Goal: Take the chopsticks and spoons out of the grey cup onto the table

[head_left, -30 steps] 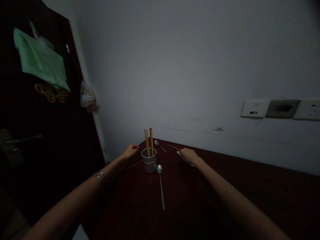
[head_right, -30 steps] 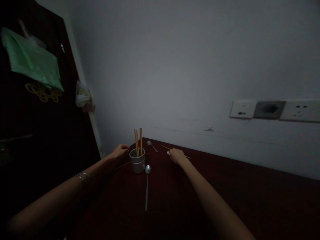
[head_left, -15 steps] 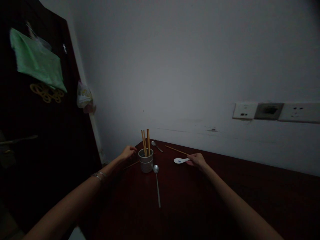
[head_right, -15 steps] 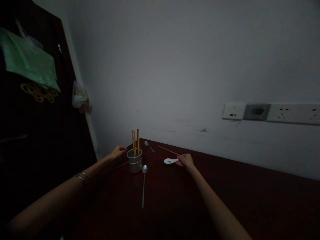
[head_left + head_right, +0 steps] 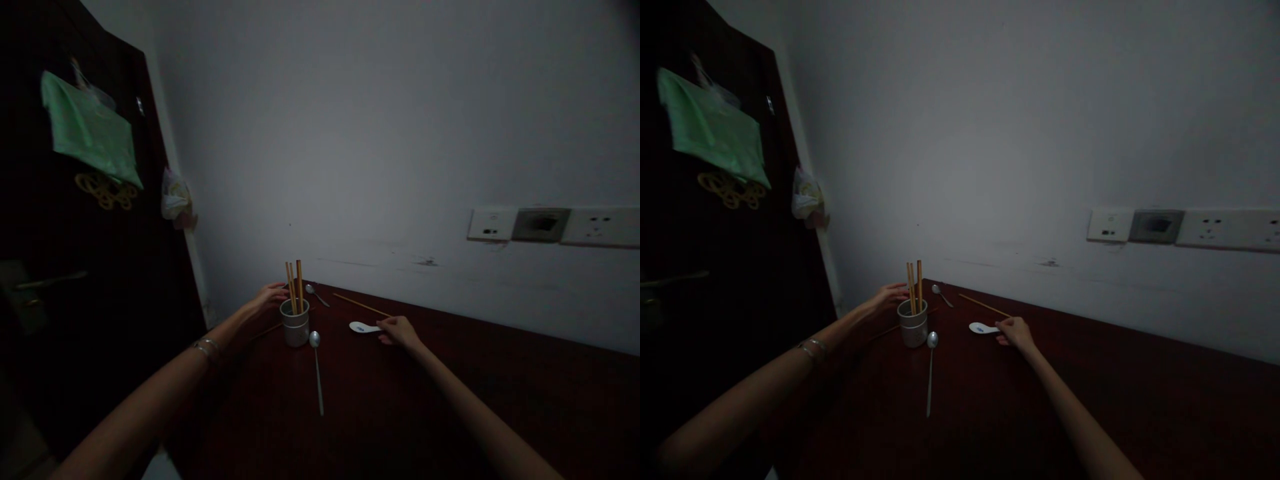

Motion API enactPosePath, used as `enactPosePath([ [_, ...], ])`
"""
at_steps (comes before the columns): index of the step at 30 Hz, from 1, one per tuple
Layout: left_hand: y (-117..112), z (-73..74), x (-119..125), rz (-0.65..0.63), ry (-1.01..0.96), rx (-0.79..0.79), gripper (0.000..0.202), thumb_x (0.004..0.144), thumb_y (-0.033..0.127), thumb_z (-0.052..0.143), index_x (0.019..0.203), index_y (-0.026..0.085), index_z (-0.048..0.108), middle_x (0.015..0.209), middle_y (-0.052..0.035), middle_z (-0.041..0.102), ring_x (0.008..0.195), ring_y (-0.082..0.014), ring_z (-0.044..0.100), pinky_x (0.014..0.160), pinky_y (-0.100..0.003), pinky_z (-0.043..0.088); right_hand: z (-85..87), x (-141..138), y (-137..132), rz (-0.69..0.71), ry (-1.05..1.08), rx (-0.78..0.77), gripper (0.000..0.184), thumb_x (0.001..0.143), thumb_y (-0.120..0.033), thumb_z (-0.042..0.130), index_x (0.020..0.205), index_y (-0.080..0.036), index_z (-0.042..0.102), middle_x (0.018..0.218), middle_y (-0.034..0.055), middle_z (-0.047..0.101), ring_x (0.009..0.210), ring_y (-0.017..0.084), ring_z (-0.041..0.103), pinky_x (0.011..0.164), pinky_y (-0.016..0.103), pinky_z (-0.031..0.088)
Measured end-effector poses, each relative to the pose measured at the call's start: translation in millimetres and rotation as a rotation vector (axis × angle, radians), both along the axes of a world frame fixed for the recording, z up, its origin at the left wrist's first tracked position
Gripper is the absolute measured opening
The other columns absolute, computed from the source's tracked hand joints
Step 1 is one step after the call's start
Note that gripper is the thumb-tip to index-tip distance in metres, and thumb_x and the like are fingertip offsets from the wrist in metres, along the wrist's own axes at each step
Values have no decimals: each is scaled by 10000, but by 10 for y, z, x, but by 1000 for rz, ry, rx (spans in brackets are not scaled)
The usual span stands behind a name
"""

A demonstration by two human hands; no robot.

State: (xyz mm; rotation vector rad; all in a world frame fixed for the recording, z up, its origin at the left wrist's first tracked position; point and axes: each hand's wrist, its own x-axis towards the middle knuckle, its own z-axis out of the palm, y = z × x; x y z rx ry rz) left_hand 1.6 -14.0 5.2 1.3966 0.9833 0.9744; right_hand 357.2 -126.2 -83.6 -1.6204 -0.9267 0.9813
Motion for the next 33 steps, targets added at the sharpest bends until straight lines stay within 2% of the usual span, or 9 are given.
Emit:
enactPosePath([
  [2,-64,23,90,-31,-20,-11,518,646,194,659,1128,127,483,968,-121,650,781,-179,630,706,-283,482,40,14,-45,9,-82,-2,129,758,-236,584,746,-109,572,530,26,618,479,160,639,425,200,510],
  [6,-145,12,231,-47,-15,51,395,646,224,681,1015,140,568,927,-97,668,796,-180,633,737,-271,474,125,85,-152,7,-263,12,185,767,-288,562,789,-106,582,613,57,644,512,169,649,412,194,498],
  [11,-128,-25,247,-100,78,82,264,623,242,698,834,90,653,829,-111,686,752,-199,635,725,-292,476,202,254,-271,-16,-349,53,214,745,-321,574,782,-112,597,578,60,642,506,169,638,397,194,481],
  [15,-61,-37,215,-45,168,67,202,636,261,691,724,80,681,753,-118,688,681,-194,631,669,-289,473,253,396,-338,-42,-324,55,197,746,-296,571,823,-117,597,641,70,661,497,145,624,404,190,480],
  [22,-53,-12,191,20,214,93,137,674,211,648,702,82,684,713,-108,686,644,-176,617,620,-270,461,324,548,-437,-54,-209,107,153,773,-250,525,800,-114,590,738,91,673,486,115,609,388,171,454],
  [28,-150,81,233,64,231,82,116,706,182,616,676,81,663,679,-100,675,614,-163,610,572,-254,454,387,536,-578,-59,-136,122,170,767,-257,533,822,-108,593,733,91,668,463,102,587,373,167,436],
  [33,-121,205,236,109,277,81,119,727,192,605,688,93,658,699,-112,669,632,-152,611,569,-244,478,435,596,-651,-65,-112,132,185,758,-271,547,841,-114,596,727,95,671,485,118,599,390,184,452],
])
